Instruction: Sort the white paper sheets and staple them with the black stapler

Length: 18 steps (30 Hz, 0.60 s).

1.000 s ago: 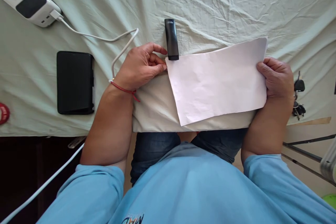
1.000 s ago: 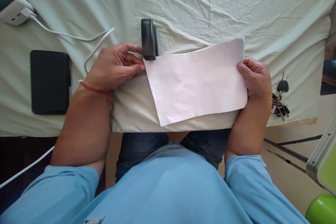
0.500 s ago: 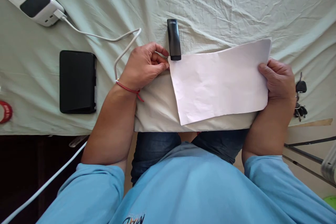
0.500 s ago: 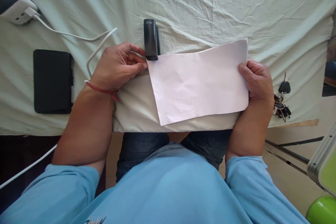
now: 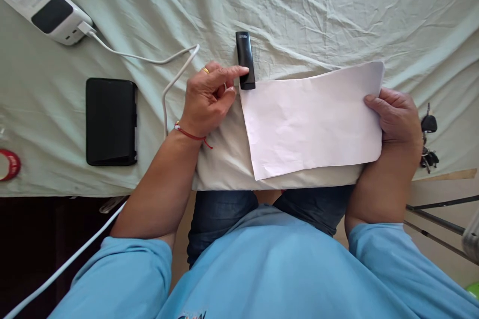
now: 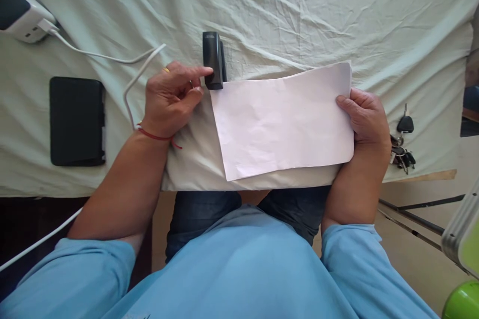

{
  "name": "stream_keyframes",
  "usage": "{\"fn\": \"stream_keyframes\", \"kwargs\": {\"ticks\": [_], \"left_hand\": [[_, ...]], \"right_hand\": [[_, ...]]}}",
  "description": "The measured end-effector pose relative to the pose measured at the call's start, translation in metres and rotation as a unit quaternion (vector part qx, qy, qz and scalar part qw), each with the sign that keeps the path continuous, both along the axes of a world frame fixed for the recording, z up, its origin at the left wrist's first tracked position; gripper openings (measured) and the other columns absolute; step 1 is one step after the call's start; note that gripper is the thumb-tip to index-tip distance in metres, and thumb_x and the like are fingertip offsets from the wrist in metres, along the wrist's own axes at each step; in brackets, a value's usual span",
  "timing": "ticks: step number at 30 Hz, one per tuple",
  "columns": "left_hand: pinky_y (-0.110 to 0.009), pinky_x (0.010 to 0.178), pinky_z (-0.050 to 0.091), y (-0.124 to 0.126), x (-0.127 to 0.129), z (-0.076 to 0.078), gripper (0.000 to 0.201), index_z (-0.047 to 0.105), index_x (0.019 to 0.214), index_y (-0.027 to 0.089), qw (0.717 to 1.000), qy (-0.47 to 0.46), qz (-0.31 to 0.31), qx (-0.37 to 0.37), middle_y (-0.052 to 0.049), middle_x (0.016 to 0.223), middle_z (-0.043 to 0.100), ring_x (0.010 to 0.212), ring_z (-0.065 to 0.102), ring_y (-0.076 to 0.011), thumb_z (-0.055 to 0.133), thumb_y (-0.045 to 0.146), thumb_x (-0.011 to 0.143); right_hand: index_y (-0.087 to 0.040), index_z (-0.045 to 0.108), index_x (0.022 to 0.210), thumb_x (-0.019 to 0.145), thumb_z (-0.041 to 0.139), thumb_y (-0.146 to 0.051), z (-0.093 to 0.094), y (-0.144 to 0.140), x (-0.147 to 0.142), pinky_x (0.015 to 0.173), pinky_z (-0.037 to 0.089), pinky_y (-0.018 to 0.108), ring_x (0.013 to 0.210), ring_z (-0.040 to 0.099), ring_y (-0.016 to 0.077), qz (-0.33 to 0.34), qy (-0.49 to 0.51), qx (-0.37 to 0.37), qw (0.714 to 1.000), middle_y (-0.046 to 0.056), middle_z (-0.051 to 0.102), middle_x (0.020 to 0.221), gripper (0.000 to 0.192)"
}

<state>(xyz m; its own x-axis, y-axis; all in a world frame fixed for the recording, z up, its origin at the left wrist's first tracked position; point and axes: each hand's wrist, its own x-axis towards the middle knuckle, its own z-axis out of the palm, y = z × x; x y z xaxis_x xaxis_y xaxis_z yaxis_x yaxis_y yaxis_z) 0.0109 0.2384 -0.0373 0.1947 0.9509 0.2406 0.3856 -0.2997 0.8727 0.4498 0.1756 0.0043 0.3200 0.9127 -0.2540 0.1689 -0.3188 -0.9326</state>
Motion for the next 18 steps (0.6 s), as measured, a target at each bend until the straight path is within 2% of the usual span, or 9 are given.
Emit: {"fn": "stream_keyframes", "kwargs": {"ticks": [3,6,9,11,13,16,18], "left_hand": [[-0.040,0.085,0.060,0.004,0.001,-0.008,0.024,0.090,0.124,0.028,0.998,-0.002,-0.008,0.058,-0.002,0.090,0.068,0.092,0.072,-0.0191,0.077,0.043,0.110],[-0.040,0.080,0.060,0.007,0.004,-0.015,0.020,0.095,0.114,0.030,0.997,-0.008,0.003,0.073,-0.002,0.083,0.066,0.085,0.070,-0.0202,0.077,0.038,0.109],[-0.039,0.075,0.060,0.005,0.008,-0.016,0.019,0.096,0.107,0.030,0.998,-0.017,0.013,0.060,-0.001,0.076,0.061,0.075,0.066,-0.0201,0.077,0.032,0.107],[-0.038,0.074,0.060,0.003,0.009,-0.015,0.021,0.097,0.108,0.030,0.998,-0.025,0.019,0.049,-0.001,0.073,0.059,0.074,0.066,-0.0204,0.076,0.032,0.106],[-0.039,0.074,0.060,0.002,0.007,-0.015,0.022,0.097,0.114,0.033,0.999,-0.035,0.021,0.034,-0.002,0.076,0.062,0.077,0.068,-0.0221,0.076,0.035,0.106],[-0.036,0.065,0.054,0.006,0.000,-0.019,0.030,0.092,0.129,0.037,0.997,-0.070,0.025,0.010,-0.003,0.086,0.070,0.072,0.064,-0.0210,0.081,0.043,0.101],[-0.034,0.060,0.050,0.010,-0.004,-0.022,0.034,0.087,0.129,0.036,0.996,-0.083,0.040,-0.011,-0.003,0.091,0.073,0.070,0.062,-0.0195,0.086,0.048,0.098]], "right_hand": [[-0.025,0.095,0.099,0.071,0.110,-0.058,-0.001,-0.001,0.002,0.062,0.066,0.033,0.072,0.081,0.0226,0.010,-0.008,0.001,1.000,0.002,0.089,0.085,0.046],[-0.025,0.095,0.102,0.074,0.109,-0.060,-0.001,-0.001,0.003,0.067,0.069,0.035,0.075,0.082,0.0227,0.017,-0.013,0.008,1.000,0.003,0.090,0.089,0.047],[-0.026,0.095,0.096,0.071,0.110,-0.066,0.000,0.000,0.001,0.060,0.063,0.030,0.069,0.077,0.0188,0.007,-0.017,0.026,0.999,0.001,0.089,0.086,0.050],[-0.027,0.095,0.093,0.068,0.111,-0.068,0.001,0.000,-0.002,0.055,0.056,0.027,0.063,0.070,0.0152,0.000,-0.018,0.041,0.999,0.000,0.087,0.081,0.050],[-0.027,0.095,0.092,0.065,0.113,-0.066,0.004,-0.001,-0.004,0.054,0.055,0.026,0.060,0.067,0.0134,0.001,-0.010,0.045,0.999,0.000,0.086,0.079,0.051],[-0.026,0.096,0.094,0.062,0.115,-0.061,0.010,-0.004,-0.007,0.055,0.056,0.026,0.060,0.068,0.0139,0.008,0.012,0.016,1.000,0.001,0.086,0.077,0.051],[-0.026,0.096,0.093,0.062,0.115,-0.059,0.013,-0.007,-0.010,0.052,0.056,0.026,0.058,0.068,0.0148,0.012,0.021,-0.014,1.000,0.002,0.085,0.076,0.049]]}}
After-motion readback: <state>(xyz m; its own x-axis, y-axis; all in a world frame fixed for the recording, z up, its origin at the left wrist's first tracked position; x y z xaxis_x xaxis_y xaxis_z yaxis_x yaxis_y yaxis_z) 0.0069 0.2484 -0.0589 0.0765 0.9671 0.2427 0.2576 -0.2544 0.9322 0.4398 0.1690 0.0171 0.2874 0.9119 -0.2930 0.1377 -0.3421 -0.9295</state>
